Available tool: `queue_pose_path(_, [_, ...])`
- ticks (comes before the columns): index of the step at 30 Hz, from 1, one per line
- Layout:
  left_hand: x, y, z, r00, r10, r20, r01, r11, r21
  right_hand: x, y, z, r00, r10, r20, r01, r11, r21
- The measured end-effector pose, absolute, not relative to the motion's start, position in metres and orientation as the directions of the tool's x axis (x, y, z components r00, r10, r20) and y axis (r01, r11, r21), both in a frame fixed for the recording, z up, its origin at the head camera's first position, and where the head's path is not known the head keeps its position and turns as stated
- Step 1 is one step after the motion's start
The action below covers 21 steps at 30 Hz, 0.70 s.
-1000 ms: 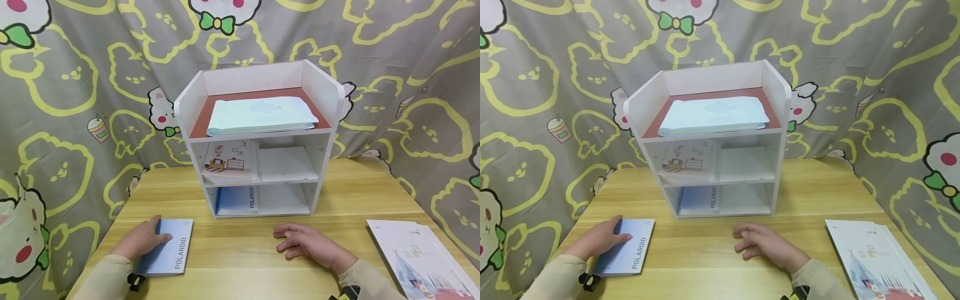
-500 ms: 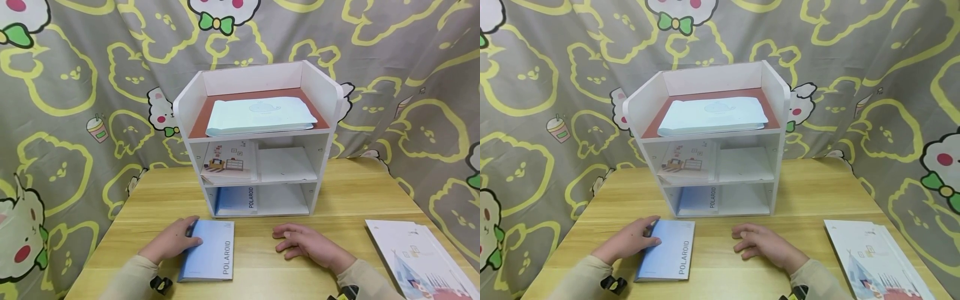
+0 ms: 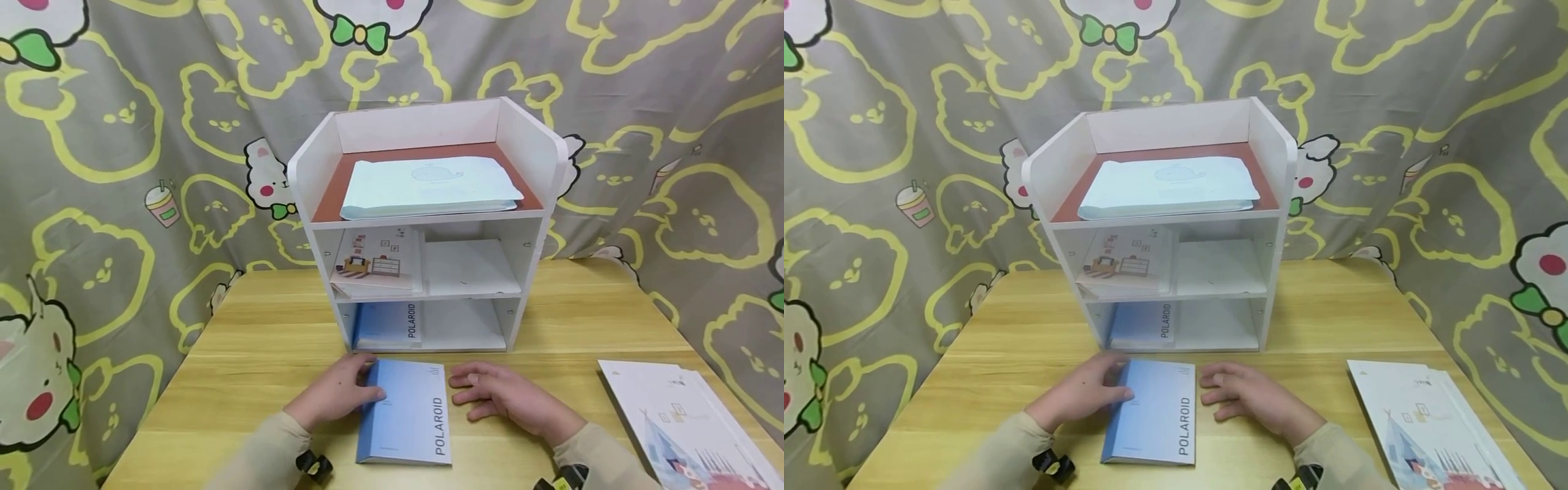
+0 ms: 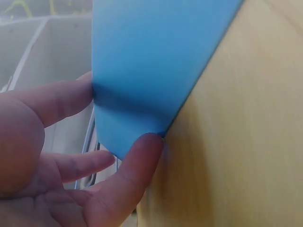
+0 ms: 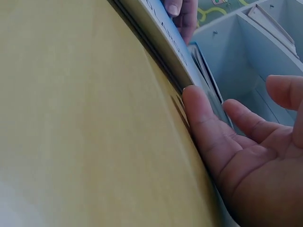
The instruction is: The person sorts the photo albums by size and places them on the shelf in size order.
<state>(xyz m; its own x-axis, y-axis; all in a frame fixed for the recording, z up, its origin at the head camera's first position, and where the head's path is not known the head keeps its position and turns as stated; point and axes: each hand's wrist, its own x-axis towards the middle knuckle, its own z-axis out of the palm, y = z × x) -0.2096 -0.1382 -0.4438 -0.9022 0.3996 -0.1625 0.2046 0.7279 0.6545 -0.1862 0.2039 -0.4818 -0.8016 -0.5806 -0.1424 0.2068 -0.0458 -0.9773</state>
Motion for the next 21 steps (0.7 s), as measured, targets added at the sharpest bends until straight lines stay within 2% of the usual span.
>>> queue_pose_path(9, [-0.21, -0.111, -0.451, -0.878, 0.452, -0.16, 0.207, 0.658, 0.724, -0.192, 0.221, -0.477, -0.812, -0.56, -0.165, 0.221, -0.034, -0.975])
queue_pose_path(13, [-0.209, -0.11, -0.455, -0.874, 0.46, -0.155, 0.202, 0.634, 0.746, -0.194, 0.228, -0.477, -0.784, -0.6, -0.158, 0.249, -0.07, -0.966])
queue_pose_path(21, [-0.214, -0.113, -0.463, -0.865, 0.477, -0.156, 0.148, 0.539, 0.829, -0.199, 0.236, -0.479, -0.708, -0.701, -0.089, 0.347, -0.236, -0.908])
